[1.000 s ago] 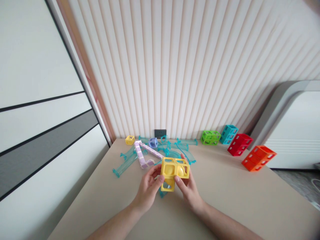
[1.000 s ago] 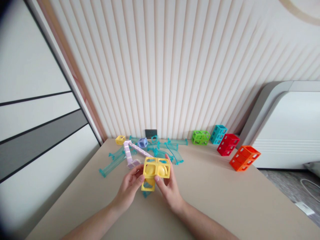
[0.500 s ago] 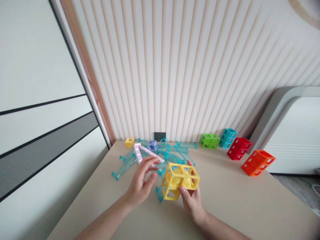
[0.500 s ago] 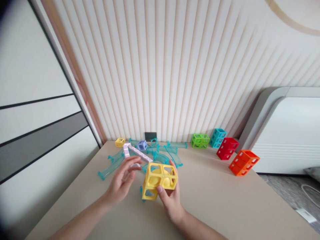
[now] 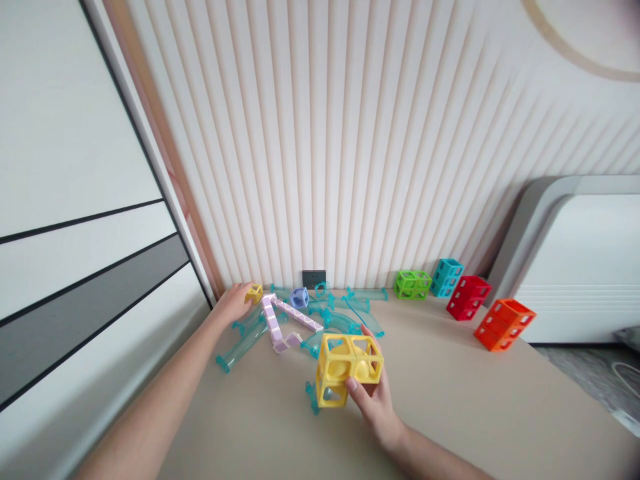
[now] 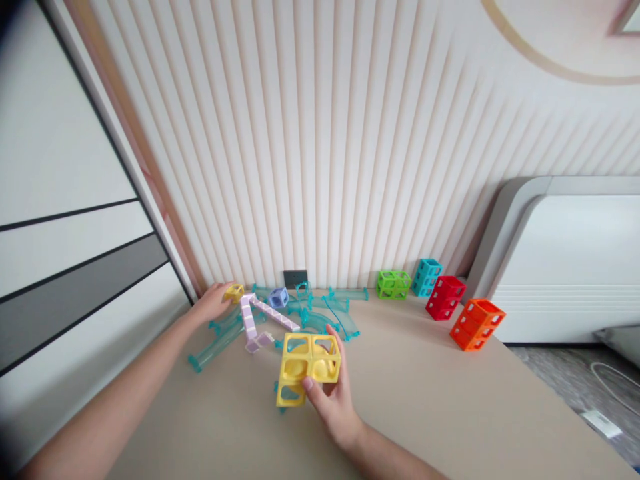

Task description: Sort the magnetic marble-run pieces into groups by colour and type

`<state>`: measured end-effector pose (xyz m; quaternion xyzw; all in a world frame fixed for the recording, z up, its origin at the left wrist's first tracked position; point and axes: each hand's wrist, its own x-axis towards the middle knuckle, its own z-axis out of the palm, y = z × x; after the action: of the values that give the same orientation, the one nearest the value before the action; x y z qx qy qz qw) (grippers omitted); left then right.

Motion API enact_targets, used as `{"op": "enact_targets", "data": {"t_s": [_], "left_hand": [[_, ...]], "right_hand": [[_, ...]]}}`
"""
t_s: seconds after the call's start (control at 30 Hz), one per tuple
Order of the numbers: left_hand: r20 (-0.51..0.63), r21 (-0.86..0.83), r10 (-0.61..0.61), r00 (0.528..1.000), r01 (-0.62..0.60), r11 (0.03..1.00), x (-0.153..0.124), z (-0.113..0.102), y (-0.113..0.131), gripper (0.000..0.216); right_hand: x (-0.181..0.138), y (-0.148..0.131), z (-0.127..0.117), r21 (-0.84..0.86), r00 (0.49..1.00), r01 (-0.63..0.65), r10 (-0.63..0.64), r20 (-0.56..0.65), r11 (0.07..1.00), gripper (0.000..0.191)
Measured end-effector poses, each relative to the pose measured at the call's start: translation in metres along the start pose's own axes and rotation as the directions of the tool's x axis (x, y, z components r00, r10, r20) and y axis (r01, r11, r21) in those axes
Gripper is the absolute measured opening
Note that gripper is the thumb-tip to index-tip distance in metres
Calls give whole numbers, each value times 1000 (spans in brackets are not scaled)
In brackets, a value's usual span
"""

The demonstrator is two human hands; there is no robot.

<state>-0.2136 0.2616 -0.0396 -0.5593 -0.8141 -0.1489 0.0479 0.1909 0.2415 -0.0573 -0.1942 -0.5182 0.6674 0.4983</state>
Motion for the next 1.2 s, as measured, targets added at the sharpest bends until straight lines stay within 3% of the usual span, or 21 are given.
{"op": "enact_targets", "data": {"t_s": [0.17, 0.5, 0.73, 0.93, 1.07, 1.2], "left_hand": [[11, 33, -56, 998, 55, 998, 1, 9, 2, 29], [-7, 7, -180, 984, 180, 984, -8, 23, 16, 39], [-80, -148, -271, 959, 257, 955, -5, 19, 15, 31], [-206, -364, -407, 890, 317, 876, -1, 5, 16, 31], [-282, -536, -473, 835, 272, 799, -2, -9, 31, 33], [-301, -667, -394, 868, 104, 738, -21, -26, 68, 38]], "right_hand": [[0, 0, 0, 6, 1000, -18, 18, -4, 1000, 93], [0, 1, 1, 26, 998, -61, 60, 21, 998, 89], [-1, 3, -1, -9, 999, -42, 42, 27, 999, 86], [2, 4, 0, -9, 998, -35, 35, -44, 999, 93], [6, 5, 3, 14, 996, -19, 20, -88, 1000, 94], [13, 4, 6, 45, 986, -7, 15, -164, 999, 96]]}}
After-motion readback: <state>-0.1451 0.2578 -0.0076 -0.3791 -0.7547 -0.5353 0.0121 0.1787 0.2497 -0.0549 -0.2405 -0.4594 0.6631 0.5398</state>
